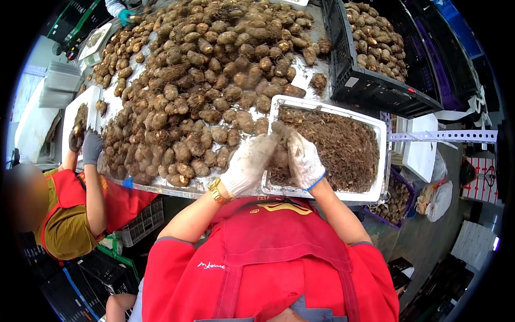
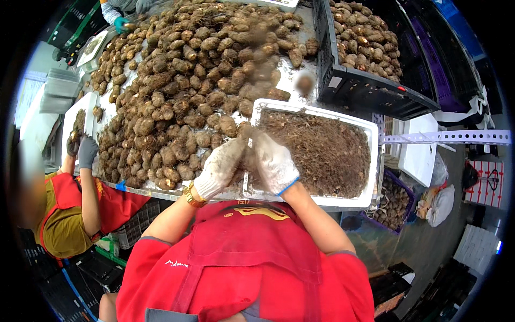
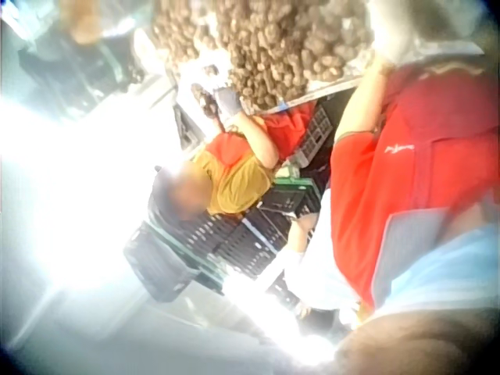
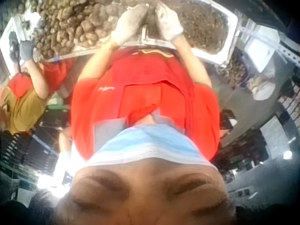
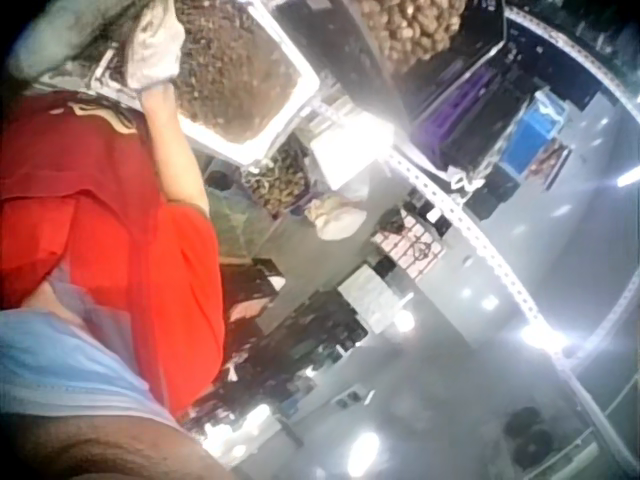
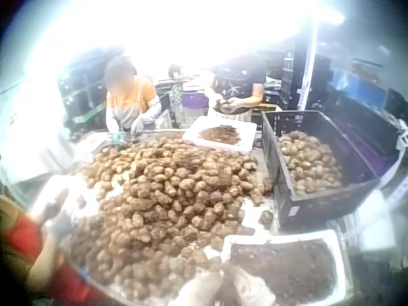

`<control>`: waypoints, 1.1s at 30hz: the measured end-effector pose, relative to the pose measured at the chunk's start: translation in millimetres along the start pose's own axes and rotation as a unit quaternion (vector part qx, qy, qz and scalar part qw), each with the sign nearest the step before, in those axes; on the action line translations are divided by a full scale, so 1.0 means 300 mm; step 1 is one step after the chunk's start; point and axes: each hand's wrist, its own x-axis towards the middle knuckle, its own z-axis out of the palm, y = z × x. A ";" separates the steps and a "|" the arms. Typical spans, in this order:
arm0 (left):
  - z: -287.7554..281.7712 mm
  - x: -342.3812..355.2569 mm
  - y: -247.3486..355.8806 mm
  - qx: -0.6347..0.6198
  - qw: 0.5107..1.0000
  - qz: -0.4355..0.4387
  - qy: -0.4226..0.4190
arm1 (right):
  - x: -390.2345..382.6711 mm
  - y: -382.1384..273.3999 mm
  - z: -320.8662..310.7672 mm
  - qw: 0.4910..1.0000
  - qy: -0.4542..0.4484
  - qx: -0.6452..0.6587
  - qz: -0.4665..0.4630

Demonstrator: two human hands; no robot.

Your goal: The person peels yams by hand using a fibrous material to scrub the skin off. They pick up a yam from a large pile on a table, rub it with the fibrous material, and place the cleaned yam into a white container. The process is repeated continuously.

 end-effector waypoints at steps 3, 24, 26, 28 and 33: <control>0.053 -0.050 -0.041 -0.475 0.841 -0.254 -0.047 | 0.014 -0.026 -0.024 0.978 0.062 0.163 0.117; 0.141 -0.106 -0.035 -0.016 0.996 -0.078 0.031 | -0.036 0.119 -0.024 0.917 0.042 0.291 0.268; 0.156 -0.113 -0.067 -0.111 0.986 -0.109 0.057 | -0.053 0.078 -0.079 0.908 0.016 0.294 0.298; 0.148 -0.117 -0.071 -0.178 0.974 -0.116 0.079 | -0.093 0.078 -0.097 0.926 -0.024 0.288 0.242; 0.101 -0.108 -0.016 0.080 0.993 0.012 0.088 | -0.056 0.022 -0.049 0.975 -0.125 -0.024 0.184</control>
